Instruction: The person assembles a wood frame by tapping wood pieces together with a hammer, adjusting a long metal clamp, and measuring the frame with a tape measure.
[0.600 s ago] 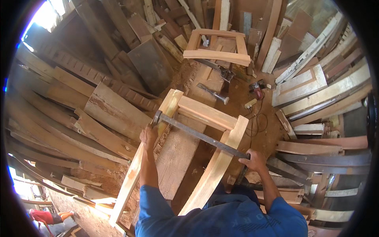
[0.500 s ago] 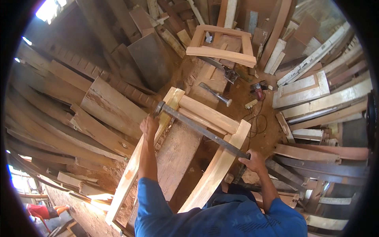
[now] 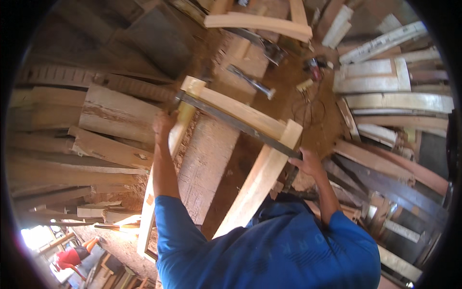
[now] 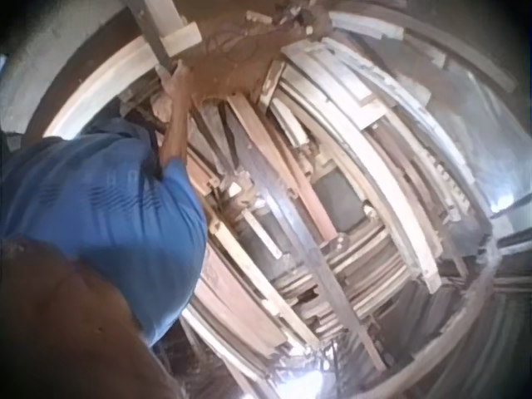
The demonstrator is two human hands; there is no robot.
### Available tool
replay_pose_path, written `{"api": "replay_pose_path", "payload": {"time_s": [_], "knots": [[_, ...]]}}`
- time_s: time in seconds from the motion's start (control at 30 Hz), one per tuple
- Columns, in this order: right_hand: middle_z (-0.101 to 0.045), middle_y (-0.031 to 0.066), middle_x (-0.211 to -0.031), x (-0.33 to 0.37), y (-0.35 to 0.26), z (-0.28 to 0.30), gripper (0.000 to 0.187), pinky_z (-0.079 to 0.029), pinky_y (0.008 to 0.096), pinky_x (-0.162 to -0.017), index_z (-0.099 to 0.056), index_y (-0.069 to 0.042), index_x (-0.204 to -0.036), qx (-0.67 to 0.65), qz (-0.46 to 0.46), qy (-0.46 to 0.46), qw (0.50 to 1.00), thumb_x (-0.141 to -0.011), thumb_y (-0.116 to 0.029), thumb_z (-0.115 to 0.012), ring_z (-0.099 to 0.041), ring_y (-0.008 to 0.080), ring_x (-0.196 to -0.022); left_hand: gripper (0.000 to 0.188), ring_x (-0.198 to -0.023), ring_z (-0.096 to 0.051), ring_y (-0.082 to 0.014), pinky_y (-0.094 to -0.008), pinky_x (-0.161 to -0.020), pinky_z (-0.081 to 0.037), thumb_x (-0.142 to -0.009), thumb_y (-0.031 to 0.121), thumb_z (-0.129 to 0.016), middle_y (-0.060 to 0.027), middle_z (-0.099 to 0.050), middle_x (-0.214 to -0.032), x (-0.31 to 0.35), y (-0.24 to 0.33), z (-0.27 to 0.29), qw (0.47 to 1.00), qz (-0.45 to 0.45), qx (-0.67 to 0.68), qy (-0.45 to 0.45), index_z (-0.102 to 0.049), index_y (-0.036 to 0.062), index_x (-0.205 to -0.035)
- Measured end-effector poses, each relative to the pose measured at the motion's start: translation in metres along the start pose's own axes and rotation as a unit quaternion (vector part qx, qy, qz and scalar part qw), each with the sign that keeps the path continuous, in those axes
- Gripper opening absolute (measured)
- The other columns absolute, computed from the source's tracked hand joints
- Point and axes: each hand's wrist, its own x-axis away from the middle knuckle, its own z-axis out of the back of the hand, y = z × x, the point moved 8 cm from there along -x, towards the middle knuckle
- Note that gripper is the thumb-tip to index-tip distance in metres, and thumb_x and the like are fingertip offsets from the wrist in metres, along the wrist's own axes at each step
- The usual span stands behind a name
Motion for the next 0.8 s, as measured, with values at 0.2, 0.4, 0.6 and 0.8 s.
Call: {"api": "replay_pose_path", "payload": {"time_s": [0.2,0.4,0.6,0.8], "knots": [[-0.068,0.0294,-0.097,0.005,-0.004,0.021,0.059,-0.052,0.0451,-0.081,-0.063,0.006,-0.106,-0.019,-0.044,-0.005,0.999,-0.081,-0.045,-0.079,-0.068,0.0415,-0.093,0.05,-0.108,-0.068,-0.0409,-0.0512,-0.09,-0.053,-0.086,0.053,-0.068,-0.0201,-0.072,-0.113,-0.005,0.016,0.001,0.999,-0.012,0.011,0.027,-0.071,0.0186,-0.122],[-0.068,0.0284,-0.092,0.003,0.007,0.014,0.059,-0.052,0.046,-0.079,-0.065,0.006,-0.104,0.011,0.001,0.027,1.0,-0.08,-0.046,-0.079,-0.068,0.0412,-0.09,0.05,-0.106,-0.069,-0.0384,-0.0487,-0.089,-0.053,-0.088,0.054,-0.066,-0.0185,-0.073,-0.11,0.0,0.023,0.006,1.0,-0.01,0.002,0.002,-0.071,0.0181,-0.122],[-0.067,0.026,-0.085,-0.005,0.01,0.009,0.056,-0.051,0.0468,-0.075,-0.064,0.006,-0.102,-0.042,-0.019,0.01,0.999,-0.081,-0.043,-0.08,-0.067,0.039,-0.082,0.046,-0.106,-0.068,-0.0391,-0.0494,-0.09,-0.053,-0.089,0.054,-0.064,-0.0184,-0.072,-0.111,-0.008,0.012,0.002,0.996,-0.055,0.074,-0.005,-0.071,0.0167,-0.114],[-0.065,0.0242,-0.082,-0.007,0.008,0.002,0.051,-0.049,0.0453,-0.071,-0.063,0.005,-0.099,-0.045,0.024,0.043,0.998,-0.081,-0.04,-0.08,-0.065,0.0353,-0.077,0.052,-0.114,-0.064,-0.042,-0.0488,-0.098,-0.049,-0.093,0.059,-0.053,-0.0218,-0.069,-0.119,-0.014,-0.005,-0.004,0.995,-0.028,0.066,-0.063,-0.07,0.017,-0.119]]}}
